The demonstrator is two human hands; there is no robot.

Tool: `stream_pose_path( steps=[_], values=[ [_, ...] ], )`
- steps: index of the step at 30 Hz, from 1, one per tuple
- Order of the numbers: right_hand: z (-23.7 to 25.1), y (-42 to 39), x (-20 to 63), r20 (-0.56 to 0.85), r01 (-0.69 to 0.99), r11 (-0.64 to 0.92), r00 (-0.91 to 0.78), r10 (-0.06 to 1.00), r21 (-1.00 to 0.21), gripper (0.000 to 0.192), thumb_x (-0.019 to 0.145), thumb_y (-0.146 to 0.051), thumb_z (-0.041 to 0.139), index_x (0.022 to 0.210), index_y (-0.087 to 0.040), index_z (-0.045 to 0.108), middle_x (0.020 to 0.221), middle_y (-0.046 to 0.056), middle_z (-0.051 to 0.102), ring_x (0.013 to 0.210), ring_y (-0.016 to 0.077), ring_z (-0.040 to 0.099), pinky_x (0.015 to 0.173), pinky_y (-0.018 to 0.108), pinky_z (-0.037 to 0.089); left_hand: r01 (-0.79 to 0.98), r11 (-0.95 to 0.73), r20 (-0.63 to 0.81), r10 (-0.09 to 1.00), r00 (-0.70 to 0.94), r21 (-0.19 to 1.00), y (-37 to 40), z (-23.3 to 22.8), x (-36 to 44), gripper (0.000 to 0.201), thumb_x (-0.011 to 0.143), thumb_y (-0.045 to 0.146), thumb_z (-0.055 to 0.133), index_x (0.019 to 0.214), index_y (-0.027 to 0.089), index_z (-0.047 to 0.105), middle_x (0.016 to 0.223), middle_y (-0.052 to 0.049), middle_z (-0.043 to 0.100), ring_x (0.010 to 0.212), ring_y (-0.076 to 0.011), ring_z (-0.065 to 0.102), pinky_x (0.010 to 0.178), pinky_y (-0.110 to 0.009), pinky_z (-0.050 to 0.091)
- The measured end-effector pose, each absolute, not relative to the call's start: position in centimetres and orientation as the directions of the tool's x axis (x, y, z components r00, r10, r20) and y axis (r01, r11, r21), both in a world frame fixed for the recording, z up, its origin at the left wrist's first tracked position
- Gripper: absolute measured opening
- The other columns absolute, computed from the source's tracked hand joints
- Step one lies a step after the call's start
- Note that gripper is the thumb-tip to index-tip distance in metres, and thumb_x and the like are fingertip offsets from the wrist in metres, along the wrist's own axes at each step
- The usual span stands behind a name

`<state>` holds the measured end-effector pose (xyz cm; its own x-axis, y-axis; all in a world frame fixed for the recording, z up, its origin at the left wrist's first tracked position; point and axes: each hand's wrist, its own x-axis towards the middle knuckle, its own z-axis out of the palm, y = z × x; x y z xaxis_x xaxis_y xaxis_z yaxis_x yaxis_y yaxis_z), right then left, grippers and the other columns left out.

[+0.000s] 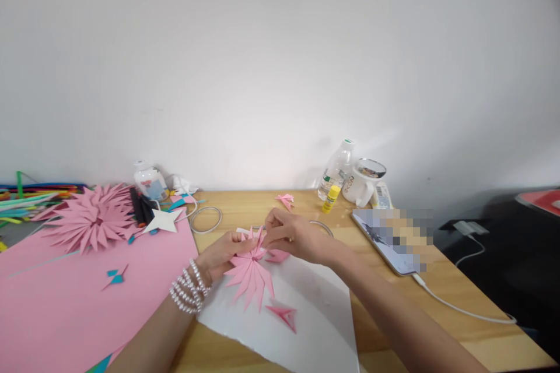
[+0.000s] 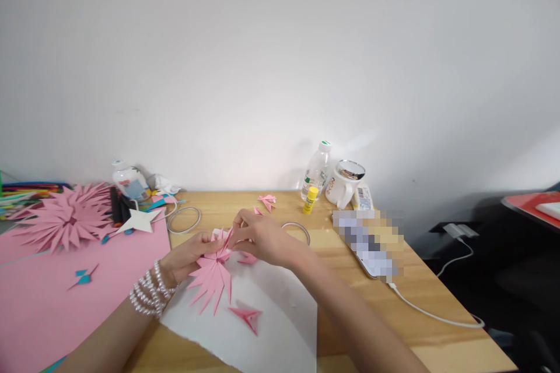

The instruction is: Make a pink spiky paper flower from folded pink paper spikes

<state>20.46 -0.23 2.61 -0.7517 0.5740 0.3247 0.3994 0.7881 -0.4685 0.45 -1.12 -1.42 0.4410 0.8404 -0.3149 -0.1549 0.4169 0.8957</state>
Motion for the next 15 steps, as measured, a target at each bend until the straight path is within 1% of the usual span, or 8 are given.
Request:
stream_pose_path(
  steps=[3, 5, 9, 15],
  values=[
    [3.3, -0.1, 20.5, 0.312, 0.374, 0.835, -0.802, 0.51, -0.402, 0.015, 0.082, -0.019, 0.053, 0.081, -0.023, 0.068, 0.085, 0.001, 0.05, 0.065, 0.0084, 0.048, 0.057, 0.021, 0.036, -0.171, 0.5, -0.349, 0.773, 0.53, 0.849, -1.2, -1.3, 0.5, 0.021, 0.059, 0.032, 0.075, 0.061, 0.012, 0.068, 0.057, -0.002, 0.06, 0.052, -0.01, 0.051, 0.051, -0.021, 0.036],
    [3.6, -0.1, 20.5, 0.309, 0.353, 0.859, -0.825, 0.472, -0.37, 0.016, 0.083, -0.02, 0.052, 0.083, -0.024, 0.068, 0.084, 0.001, 0.05, 0.063, 0.008, 0.047, 0.057, 0.02, 0.035, -0.19, 0.524, -0.352, 0.757, 0.55, 0.83, -1.1, -1.4, 0.4, 0.021, 0.058, 0.03, 0.075, 0.064, 0.011, 0.069, 0.06, -0.003, 0.062, 0.055, -0.0106, 0.053, 0.054, -0.021, 0.038],
    [3.7, 0.0, 20.6, 0.29, 0.333, 0.882, -0.854, 0.432, -0.333, 0.019, 0.085, -0.021, 0.049, 0.088, -0.025, 0.068, 0.085, 0.001, 0.051, 0.059, 0.0066, 0.045, 0.055, 0.02, 0.032, -0.203, 0.536, -0.346, 0.745, 0.57, 0.819, -1.0, -1.8, 0.3, 0.02, 0.059, 0.028, 0.075, 0.062, 0.009, 0.068, 0.055, -0.002, 0.06, 0.051, -0.0092, 0.051, 0.052, -0.021, 0.037],
    [4.1, -0.2, 20.3, 0.282, 0.326, 0.907, -0.873, 0.398, -0.267, 0.02, 0.086, -0.025, 0.048, 0.084, -0.023, 0.068, 0.084, 0.001, 0.051, 0.059, 0.007, 0.044, 0.055, 0.021, 0.03, -0.201, 0.524, -0.308, 0.723, 0.618, 0.827, -1.0, -1.9, 0.2, 0.02, 0.06, 0.029, 0.075, 0.059, 0.01, 0.067, 0.055, -0.001, 0.059, 0.051, -0.0082, 0.049, 0.05, -0.02, 0.036]
  ],
)
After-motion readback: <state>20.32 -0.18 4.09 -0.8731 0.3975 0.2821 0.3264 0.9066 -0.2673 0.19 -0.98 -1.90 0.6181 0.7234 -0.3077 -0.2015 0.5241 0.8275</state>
